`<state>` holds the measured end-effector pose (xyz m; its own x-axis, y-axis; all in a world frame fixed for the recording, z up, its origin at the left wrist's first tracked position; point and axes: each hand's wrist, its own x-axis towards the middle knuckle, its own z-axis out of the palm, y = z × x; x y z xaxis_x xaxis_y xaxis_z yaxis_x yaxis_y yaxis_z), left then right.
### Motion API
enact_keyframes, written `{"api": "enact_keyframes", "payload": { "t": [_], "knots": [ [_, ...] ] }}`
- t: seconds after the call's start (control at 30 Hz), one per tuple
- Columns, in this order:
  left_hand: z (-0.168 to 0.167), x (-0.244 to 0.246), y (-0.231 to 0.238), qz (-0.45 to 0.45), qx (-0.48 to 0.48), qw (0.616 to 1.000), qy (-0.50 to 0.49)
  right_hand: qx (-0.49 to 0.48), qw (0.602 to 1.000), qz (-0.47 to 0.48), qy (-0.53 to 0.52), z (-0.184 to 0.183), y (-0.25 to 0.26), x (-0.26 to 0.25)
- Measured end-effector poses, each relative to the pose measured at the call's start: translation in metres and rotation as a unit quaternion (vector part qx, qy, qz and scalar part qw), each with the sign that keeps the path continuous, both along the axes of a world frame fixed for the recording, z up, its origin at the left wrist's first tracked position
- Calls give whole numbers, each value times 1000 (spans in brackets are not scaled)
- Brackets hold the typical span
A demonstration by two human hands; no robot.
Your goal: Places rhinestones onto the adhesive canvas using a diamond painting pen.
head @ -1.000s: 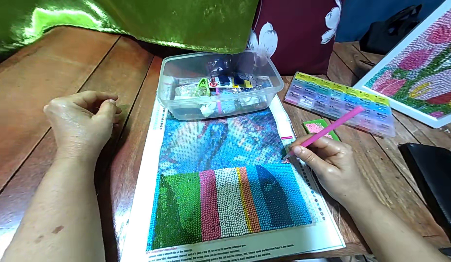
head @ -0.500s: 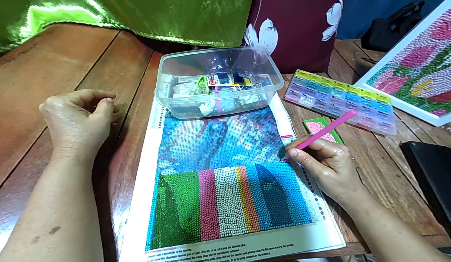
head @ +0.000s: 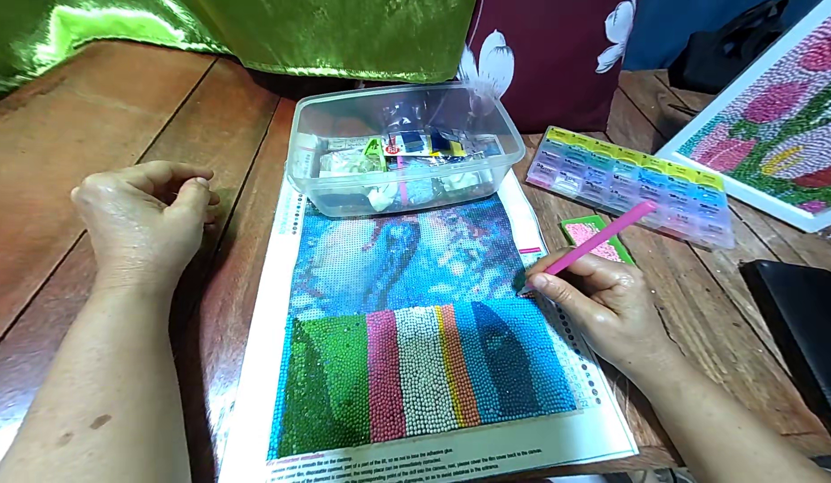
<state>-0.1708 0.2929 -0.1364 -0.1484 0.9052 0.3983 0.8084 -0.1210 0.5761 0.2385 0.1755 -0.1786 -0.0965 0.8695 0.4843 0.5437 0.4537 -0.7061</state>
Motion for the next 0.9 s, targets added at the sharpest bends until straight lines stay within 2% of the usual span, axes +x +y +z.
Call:
{"api": "enact_keyframes", "payload": {
  "t": [0.9],
  "knots": [
    [2, 2, -2, 0, -5, 1000, 2, -8, 999, 17, 45, 0, 1, 1]
  ]
}}
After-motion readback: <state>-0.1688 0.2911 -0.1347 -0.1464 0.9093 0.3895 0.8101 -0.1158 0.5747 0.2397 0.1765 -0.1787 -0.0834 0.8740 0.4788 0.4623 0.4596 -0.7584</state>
